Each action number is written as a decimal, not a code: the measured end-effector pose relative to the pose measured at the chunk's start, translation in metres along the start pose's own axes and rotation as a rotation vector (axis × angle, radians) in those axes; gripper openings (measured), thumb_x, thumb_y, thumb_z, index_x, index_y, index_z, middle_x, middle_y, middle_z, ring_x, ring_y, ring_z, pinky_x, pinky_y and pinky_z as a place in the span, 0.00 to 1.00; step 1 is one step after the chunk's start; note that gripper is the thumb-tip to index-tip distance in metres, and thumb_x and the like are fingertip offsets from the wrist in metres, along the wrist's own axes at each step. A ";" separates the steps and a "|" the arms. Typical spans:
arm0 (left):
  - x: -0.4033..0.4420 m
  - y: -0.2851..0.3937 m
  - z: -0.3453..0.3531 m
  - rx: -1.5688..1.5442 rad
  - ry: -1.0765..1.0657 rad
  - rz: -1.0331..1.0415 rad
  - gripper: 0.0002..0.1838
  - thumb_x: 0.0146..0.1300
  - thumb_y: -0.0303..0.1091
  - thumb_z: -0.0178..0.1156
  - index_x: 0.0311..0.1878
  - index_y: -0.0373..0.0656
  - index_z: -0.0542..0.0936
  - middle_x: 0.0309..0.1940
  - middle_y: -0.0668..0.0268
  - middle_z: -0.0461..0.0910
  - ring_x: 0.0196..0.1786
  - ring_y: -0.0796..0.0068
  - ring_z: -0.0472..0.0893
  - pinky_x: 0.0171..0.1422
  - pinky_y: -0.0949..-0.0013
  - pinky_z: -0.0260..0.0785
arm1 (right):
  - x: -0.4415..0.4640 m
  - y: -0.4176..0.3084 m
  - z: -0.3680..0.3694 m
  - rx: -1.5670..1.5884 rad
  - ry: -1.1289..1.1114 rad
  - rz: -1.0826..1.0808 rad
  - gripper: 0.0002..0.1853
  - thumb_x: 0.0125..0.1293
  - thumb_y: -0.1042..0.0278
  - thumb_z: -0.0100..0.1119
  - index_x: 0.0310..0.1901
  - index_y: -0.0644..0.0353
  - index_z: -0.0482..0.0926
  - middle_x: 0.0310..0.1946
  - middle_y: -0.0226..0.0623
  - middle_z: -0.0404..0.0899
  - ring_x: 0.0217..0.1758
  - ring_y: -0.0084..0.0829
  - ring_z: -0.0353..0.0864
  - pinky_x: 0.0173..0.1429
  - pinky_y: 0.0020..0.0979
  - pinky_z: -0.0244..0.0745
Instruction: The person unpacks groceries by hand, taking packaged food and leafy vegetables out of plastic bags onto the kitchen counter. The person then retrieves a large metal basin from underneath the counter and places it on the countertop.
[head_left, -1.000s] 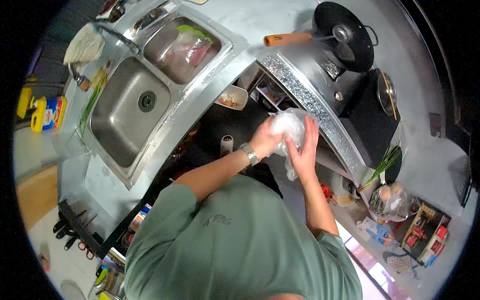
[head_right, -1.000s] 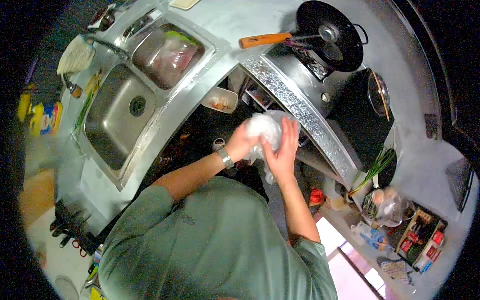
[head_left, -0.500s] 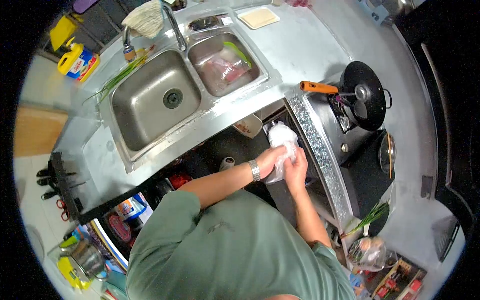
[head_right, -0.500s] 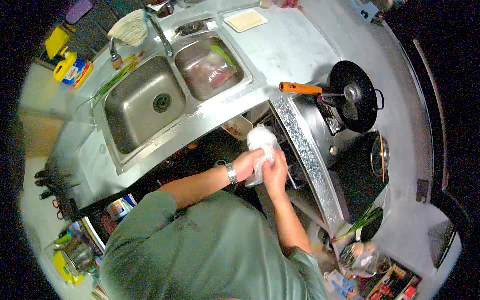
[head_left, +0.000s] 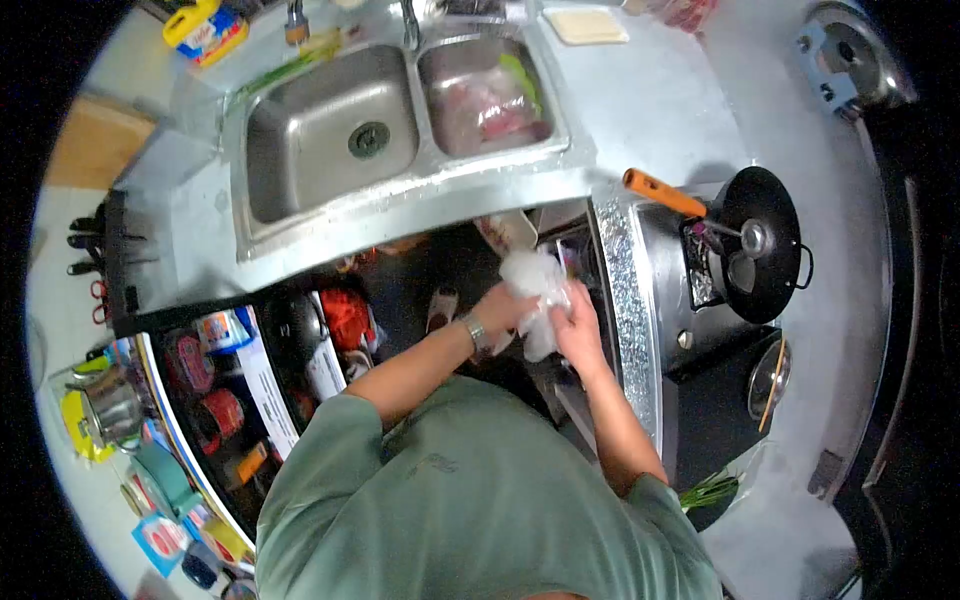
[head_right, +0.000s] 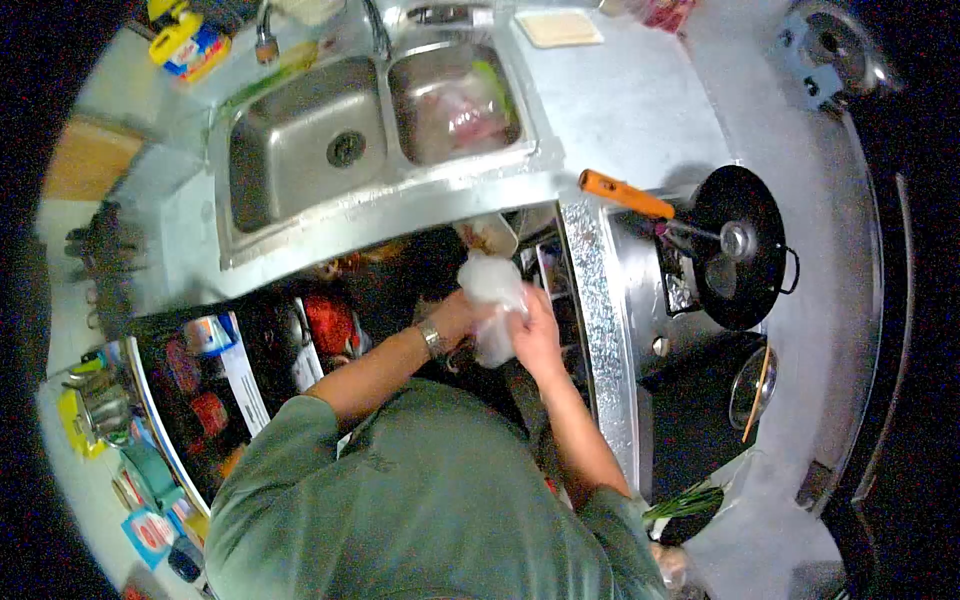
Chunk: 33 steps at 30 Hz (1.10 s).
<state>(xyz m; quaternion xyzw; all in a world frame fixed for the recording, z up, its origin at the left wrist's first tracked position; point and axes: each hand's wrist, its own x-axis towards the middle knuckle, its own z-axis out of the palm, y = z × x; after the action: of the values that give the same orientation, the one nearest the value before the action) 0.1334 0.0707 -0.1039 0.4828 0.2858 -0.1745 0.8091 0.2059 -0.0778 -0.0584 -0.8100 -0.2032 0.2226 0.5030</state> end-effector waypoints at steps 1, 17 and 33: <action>-0.004 -0.002 0.003 -0.029 0.006 -0.029 0.25 0.60 0.34 0.62 0.60 0.42 0.70 0.54 0.63 0.75 0.54 0.70 0.76 0.56 0.62 0.71 | -0.003 -0.005 0.003 -0.187 0.033 -0.214 0.25 0.57 0.79 0.54 0.59 0.60 0.71 0.62 0.49 0.65 0.62 0.42 0.69 0.65 0.36 0.65; 0.048 -0.176 -0.098 -0.098 0.395 0.095 0.32 0.64 0.44 0.59 0.69 0.50 0.61 0.58 0.56 0.72 0.55 0.66 0.76 0.57 0.65 0.70 | 0.098 0.195 0.089 -0.411 -0.248 0.064 0.27 0.52 0.86 0.54 0.55 0.52 0.78 0.58 0.48 0.71 0.61 0.41 0.71 0.66 0.33 0.63; -0.092 -0.374 -0.183 0.148 0.914 -0.169 0.26 0.65 0.36 0.54 0.65 0.38 0.66 0.60 0.53 0.71 0.62 0.60 0.71 0.66 0.60 0.62 | 0.299 0.478 0.196 -1.253 -0.498 -0.114 0.17 0.60 0.70 0.55 0.52 0.55 0.75 0.48 0.48 0.75 0.54 0.47 0.73 0.59 0.39 0.67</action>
<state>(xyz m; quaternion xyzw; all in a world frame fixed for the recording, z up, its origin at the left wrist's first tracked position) -0.2005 0.0557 -0.3679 0.5415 0.6380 -0.0294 0.5467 0.3898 0.0330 -0.6152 -0.8612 -0.4461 0.2160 -0.1123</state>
